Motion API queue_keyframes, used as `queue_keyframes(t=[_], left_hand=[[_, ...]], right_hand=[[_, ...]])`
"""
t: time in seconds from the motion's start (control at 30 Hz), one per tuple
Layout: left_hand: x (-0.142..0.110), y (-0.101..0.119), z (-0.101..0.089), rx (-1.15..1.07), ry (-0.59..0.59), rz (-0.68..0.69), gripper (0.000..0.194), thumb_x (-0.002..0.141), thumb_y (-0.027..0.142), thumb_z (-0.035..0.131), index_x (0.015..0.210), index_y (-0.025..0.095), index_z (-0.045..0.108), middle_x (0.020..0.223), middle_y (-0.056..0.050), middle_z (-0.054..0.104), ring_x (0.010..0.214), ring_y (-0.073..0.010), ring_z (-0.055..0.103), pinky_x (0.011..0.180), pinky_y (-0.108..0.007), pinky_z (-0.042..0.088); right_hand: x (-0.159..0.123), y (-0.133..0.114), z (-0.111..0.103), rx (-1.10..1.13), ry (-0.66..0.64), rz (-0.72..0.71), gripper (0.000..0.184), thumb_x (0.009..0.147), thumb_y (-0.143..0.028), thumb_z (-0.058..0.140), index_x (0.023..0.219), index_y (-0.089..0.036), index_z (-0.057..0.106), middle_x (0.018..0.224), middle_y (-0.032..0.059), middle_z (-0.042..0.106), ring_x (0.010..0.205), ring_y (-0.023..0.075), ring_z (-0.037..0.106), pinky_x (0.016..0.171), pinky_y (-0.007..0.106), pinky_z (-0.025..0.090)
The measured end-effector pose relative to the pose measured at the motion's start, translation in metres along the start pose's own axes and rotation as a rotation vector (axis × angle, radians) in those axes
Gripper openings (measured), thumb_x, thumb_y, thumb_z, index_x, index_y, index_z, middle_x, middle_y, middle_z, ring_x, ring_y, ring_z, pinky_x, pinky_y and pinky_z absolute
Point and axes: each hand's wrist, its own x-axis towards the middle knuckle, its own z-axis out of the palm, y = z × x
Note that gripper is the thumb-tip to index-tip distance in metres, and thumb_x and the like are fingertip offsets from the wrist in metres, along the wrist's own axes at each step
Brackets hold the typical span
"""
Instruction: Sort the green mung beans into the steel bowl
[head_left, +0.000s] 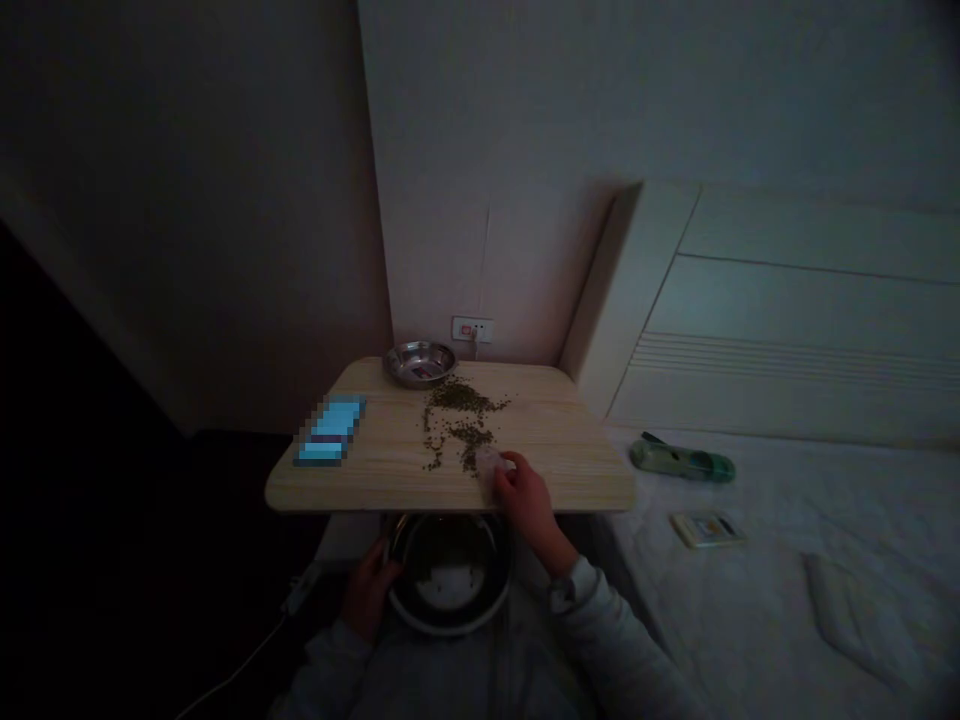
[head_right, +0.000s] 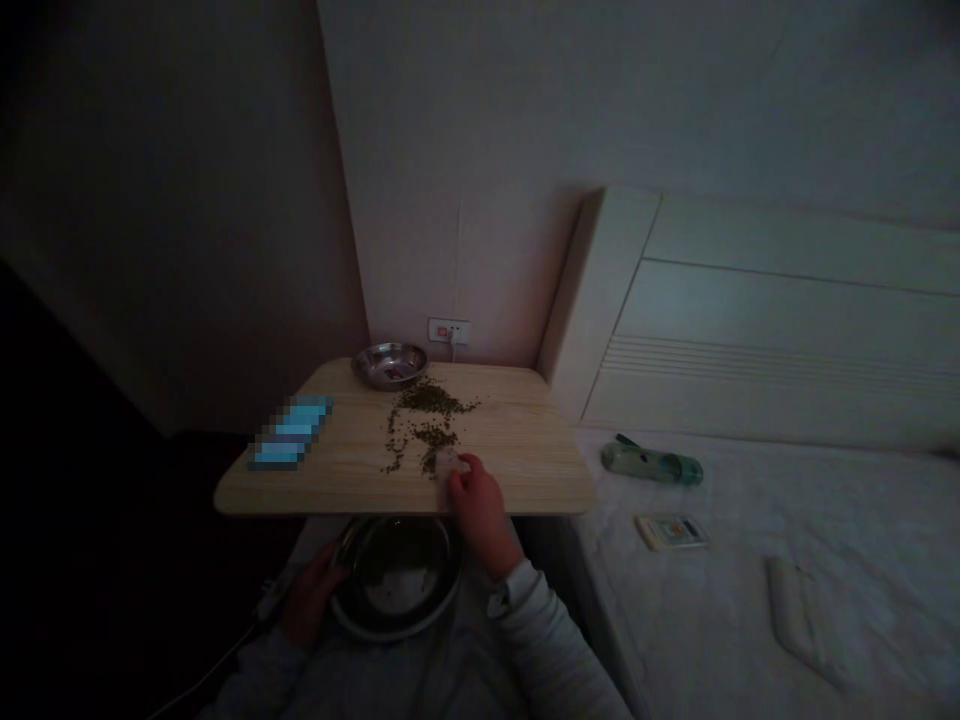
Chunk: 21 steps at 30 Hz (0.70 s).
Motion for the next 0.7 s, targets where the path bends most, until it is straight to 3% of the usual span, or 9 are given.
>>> queue_keyframes(t=[0.2, 0.37, 0.7], left_hand=[[0.003, -0.008, -0.001, -0.051, -0.062, 0.001, 0.04, 0.054, 0.03, 0.053, 0.089, 0.015, 0.063, 0.092, -0.005, 0.07, 0.097, -0.0271, 0.057, 0.083, -0.036, 0.043], [0.004, -0.01, -0.001, -0.016, -0.031, 0.015, 0.044, 0.052, 0.029, 0.054, 0.091, 0.011, 0.063, 0.095, -0.008, 0.068, 0.1, -0.028, 0.055, 0.083, -0.035, 0.043], [0.002, -0.003, -0.001, 0.008, -0.017, 0.016, 0.039, 0.053, 0.028, 0.053, 0.087, 0.015, 0.065, 0.092, -0.005, 0.069, 0.098, -0.0265, 0.057, 0.084, -0.034, 0.043]], right_hand=[[0.012, 0.016, -0.015, 0.191, 0.038, 0.034, 0.034, 0.075, -0.034, 0.041, 0.1, -0.013, 0.052, 0.066, 0.0026, 0.061, 0.062, 0.0149, 0.057, 0.058, 0.024, 0.04], [0.023, 0.025, -0.022, 0.249, 0.059, 0.023, 0.035, 0.073, -0.034, 0.041, 0.098, -0.014, 0.054, 0.065, 0.002, 0.06, 0.063, 0.0148, 0.055, 0.062, 0.025, 0.041], [0.016, 0.012, -0.004, 0.22, -0.053, -0.058, 0.031, 0.072, -0.03, 0.041, 0.094, -0.016, 0.058, 0.055, -0.0022, 0.052, 0.052, 0.0119, 0.047, 0.051, 0.022, 0.035]])
